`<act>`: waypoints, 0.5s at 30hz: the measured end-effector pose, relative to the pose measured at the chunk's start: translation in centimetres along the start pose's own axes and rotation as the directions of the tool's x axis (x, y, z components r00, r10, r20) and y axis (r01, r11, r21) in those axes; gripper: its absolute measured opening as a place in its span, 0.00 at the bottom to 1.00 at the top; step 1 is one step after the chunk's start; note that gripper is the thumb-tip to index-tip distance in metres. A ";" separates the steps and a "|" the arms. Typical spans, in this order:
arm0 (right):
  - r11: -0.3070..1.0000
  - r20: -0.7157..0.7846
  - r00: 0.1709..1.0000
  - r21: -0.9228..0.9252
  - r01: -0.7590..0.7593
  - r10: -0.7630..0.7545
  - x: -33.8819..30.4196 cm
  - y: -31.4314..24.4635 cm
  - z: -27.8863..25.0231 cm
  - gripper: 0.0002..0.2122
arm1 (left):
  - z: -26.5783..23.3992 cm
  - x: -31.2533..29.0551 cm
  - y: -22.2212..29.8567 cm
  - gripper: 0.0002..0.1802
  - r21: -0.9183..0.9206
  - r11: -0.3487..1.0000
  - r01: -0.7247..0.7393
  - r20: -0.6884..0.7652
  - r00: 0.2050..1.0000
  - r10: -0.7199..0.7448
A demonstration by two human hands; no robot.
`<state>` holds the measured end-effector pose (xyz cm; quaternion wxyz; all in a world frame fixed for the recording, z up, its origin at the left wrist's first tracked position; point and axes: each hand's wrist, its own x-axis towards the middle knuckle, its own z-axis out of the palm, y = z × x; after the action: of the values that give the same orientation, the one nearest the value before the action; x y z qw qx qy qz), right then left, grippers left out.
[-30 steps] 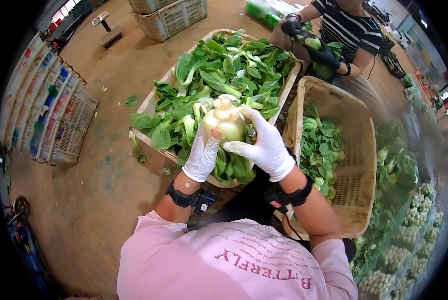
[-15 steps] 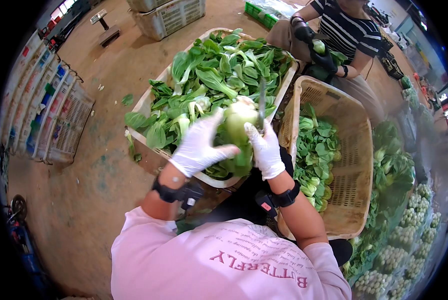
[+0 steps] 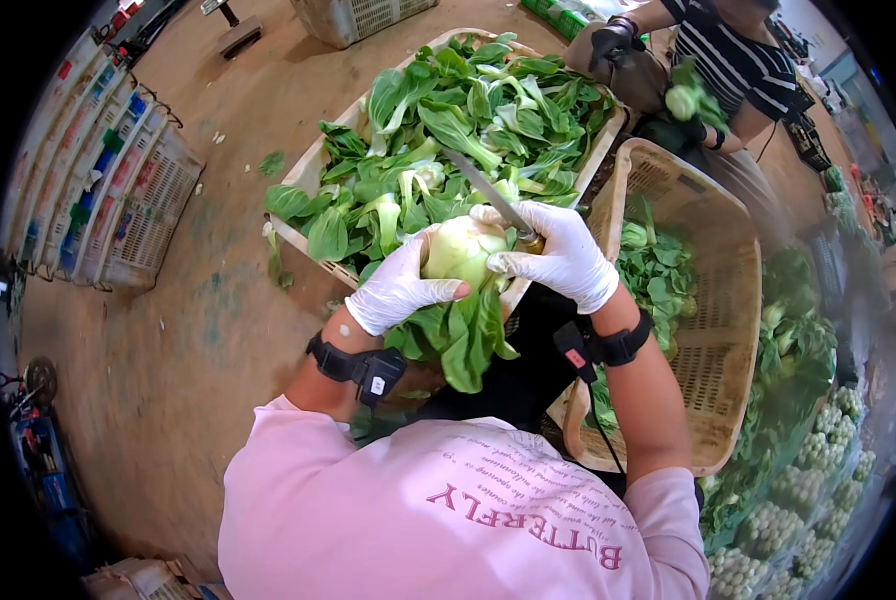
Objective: The person trims the ends of bok choy heads with a knife and places the trimmed vegetables into a plastic crate.
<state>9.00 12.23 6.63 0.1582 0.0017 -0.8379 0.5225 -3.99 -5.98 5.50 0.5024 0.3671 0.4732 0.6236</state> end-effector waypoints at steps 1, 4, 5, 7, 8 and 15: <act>0.996 0.059 0.998 -0.084 0.009 -0.004 0.3 -0.2 -0.3 0.23 | -0.1 -0.3 0.7 0.41 0.027 1.000 -0.002 0.034 0.999 0.001; 0.965 0.085 0.994 -0.250 0.083 -0.063 1.7 -1.5 0.4 0.20 | -2.2 -1.3 -0.6 0.41 0.135 0.989 0.065 -0.061 0.996 -0.058; 0.952 0.099 0.994 -0.294 0.080 -0.053 2.1 -1.8 0.7 0.20 | -2.4 -1.5 -0.6 0.41 0.166 0.984 0.071 -0.091 0.994 -0.057; 0.943 0.109 0.989 -0.307 0.130 -0.101 2.5 -1.8 1.2 0.17 | -2.7 -2.1 -0.3 0.41 0.155 0.984 0.090 -0.103 0.992 -0.074; 0.940 0.126 0.988 -0.317 0.127 -0.091 2.7 -1.8 1.4 0.16 | -2.9 -2.1 -0.3 0.41 0.154 0.985 0.083 -0.094 0.993 -0.069; 0.916 0.109 0.987 -0.371 0.152 -0.120 4.0 0.1 0.3 0.11 | -4.2 -3.7 0.8 0.43 0.171 0.975 0.141 0.094 0.983 -0.159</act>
<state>5.06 12.65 7.46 0.1565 0.0515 -0.9265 0.3384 -7.27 -10.58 5.19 0.5408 0.4031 0.5216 0.5225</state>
